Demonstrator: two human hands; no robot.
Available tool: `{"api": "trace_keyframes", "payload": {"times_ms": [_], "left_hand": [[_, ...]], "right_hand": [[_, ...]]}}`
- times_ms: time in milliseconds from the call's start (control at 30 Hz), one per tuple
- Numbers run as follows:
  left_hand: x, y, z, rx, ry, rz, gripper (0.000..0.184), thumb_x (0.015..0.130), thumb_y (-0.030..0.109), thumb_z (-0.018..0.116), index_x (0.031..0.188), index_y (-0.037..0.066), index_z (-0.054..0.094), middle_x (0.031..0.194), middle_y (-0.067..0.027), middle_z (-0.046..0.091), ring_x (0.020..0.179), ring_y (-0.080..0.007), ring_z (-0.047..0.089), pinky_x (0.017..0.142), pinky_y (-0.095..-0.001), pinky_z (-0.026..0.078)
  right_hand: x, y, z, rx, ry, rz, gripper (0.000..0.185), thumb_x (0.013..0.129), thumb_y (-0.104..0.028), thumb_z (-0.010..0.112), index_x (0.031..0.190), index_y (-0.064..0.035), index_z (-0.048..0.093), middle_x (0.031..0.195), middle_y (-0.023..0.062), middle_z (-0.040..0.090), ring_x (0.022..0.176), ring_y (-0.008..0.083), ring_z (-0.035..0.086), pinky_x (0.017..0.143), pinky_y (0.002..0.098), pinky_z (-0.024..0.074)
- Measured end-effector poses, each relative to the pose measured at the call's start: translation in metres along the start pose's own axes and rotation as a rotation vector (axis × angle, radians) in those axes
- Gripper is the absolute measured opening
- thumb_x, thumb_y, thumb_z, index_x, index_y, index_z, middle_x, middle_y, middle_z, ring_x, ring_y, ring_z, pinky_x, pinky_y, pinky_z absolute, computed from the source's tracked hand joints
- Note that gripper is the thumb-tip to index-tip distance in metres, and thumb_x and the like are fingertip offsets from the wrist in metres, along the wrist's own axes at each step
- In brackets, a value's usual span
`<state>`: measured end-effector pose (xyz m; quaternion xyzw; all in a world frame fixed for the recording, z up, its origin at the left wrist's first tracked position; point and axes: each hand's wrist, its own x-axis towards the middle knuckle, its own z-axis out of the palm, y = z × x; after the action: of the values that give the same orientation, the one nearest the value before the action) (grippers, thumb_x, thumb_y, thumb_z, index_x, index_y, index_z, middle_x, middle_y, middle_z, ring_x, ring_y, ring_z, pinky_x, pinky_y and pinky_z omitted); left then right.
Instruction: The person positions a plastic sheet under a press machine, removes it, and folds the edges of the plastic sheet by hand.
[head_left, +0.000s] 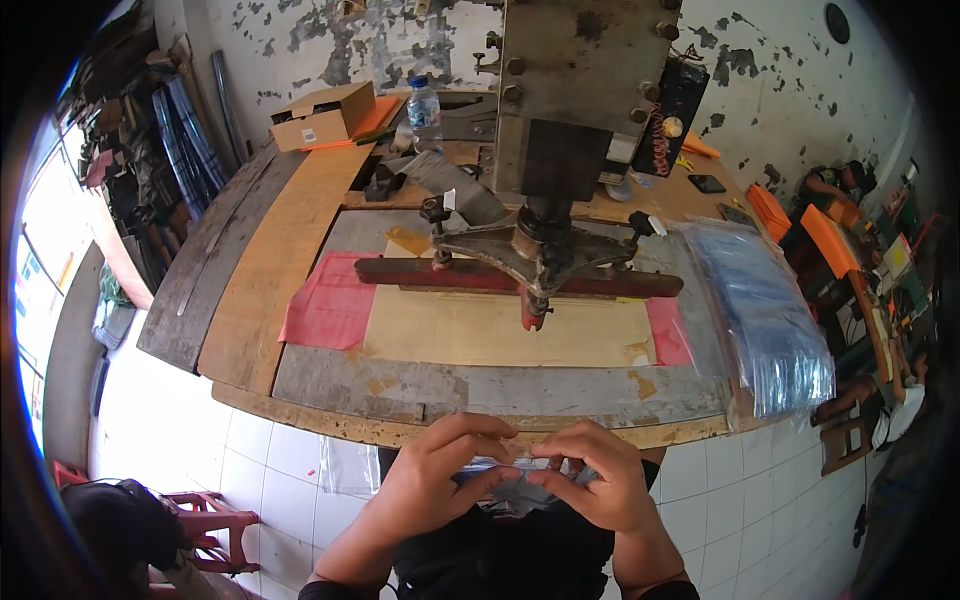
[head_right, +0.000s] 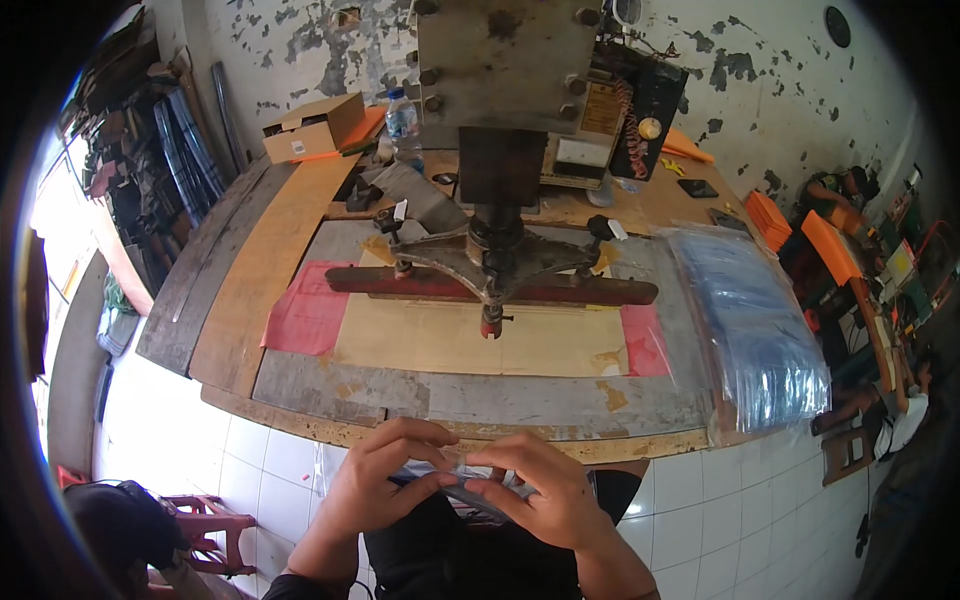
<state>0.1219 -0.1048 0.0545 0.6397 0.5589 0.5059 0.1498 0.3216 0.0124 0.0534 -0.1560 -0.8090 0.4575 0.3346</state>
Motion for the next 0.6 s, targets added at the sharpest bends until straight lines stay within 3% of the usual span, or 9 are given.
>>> {"api": "trace_keyframes", "payload": {"times_ms": [133,200,267,367,467,600], "left_hand": [[-0.0027,0.0017,-0.0029,-0.147,-0.033,-0.152,0.017,0.086,0.005,0.08,0.101,0.002,0.072,0.11,-0.0127,0.073,0.099,-0.0279,0.074,0.087,-0.0372,0.058],[-0.0008,0.0057,-0.0032,-0.147,-0.005,-0.186,0.006,0.088,0.0,0.075,0.091,0.0,0.069,0.101,-0.0139,0.075,0.097,-0.0266,0.074,0.087,-0.0356,0.057],[-0.0009,0.0045,-0.0006,-0.163,0.005,-0.201,0.005,0.089,0.001,0.073,0.09,-0.001,0.069,0.1,-0.0137,0.075,0.097,-0.0257,0.074,0.086,-0.0352,0.057],[-0.0011,0.0061,0.0044,-0.207,0.042,-0.245,0.004,0.091,0.002,0.072,0.09,-0.001,0.069,0.099,-0.0131,0.075,0.095,-0.0237,0.074,0.085,-0.034,0.056],[-0.0045,0.0033,0.0051,-0.221,0.047,-0.284,0.007,0.092,0.004,0.074,0.092,-0.001,0.069,0.101,-0.0123,0.075,0.094,-0.0233,0.074,0.081,-0.0325,0.057],[-0.0042,-0.0029,0.001,-0.206,-0.014,-0.217,0.013,0.09,0.006,0.079,0.095,-0.001,0.069,0.106,-0.012,0.075,0.095,-0.0237,0.074,0.076,-0.0318,0.057]], "right_hand": [[0.0026,0.0015,0.0009,-0.043,-0.012,-0.055,0.035,0.077,-0.005,0.09,0.108,-0.0059,0.074,0.099,0.0078,0.073,0.079,0.0143,0.071,0.061,0.0249,0.0503],[0.0024,0.0026,0.0011,-0.044,-0.029,-0.07,0.035,0.076,-0.004,0.091,0.106,-0.0059,0.073,0.098,0.008,0.073,0.081,0.0158,0.072,0.062,0.0258,0.0523],[0.0023,0.0067,0.0011,-0.066,-0.023,-0.161,0.034,0.073,-0.002,0.091,0.101,-0.0049,0.072,0.098,0.0086,0.073,0.086,0.0193,0.073,0.066,0.0286,0.057],[0.0029,0.002,-0.0017,-0.079,-0.031,-0.125,0.032,0.073,0.001,0.09,0.098,-0.0041,0.07,0.098,0.0093,0.073,0.088,0.0218,0.073,0.07,0.0307,0.0602],[0.0011,0.0071,-0.0031,-0.079,-0.037,-0.152,0.029,0.079,-0.001,0.086,0.103,-0.004,0.07,0.102,0.0085,0.071,0.09,0.0206,0.072,0.07,0.0312,0.0599],[-0.001,0.0084,-0.0039,-0.077,-0.032,-0.141,0.03,0.079,0.0,0.085,0.105,-0.0045,0.07,0.102,0.0083,0.072,0.091,0.0213,0.073,0.07,0.0308,0.0599]]}}
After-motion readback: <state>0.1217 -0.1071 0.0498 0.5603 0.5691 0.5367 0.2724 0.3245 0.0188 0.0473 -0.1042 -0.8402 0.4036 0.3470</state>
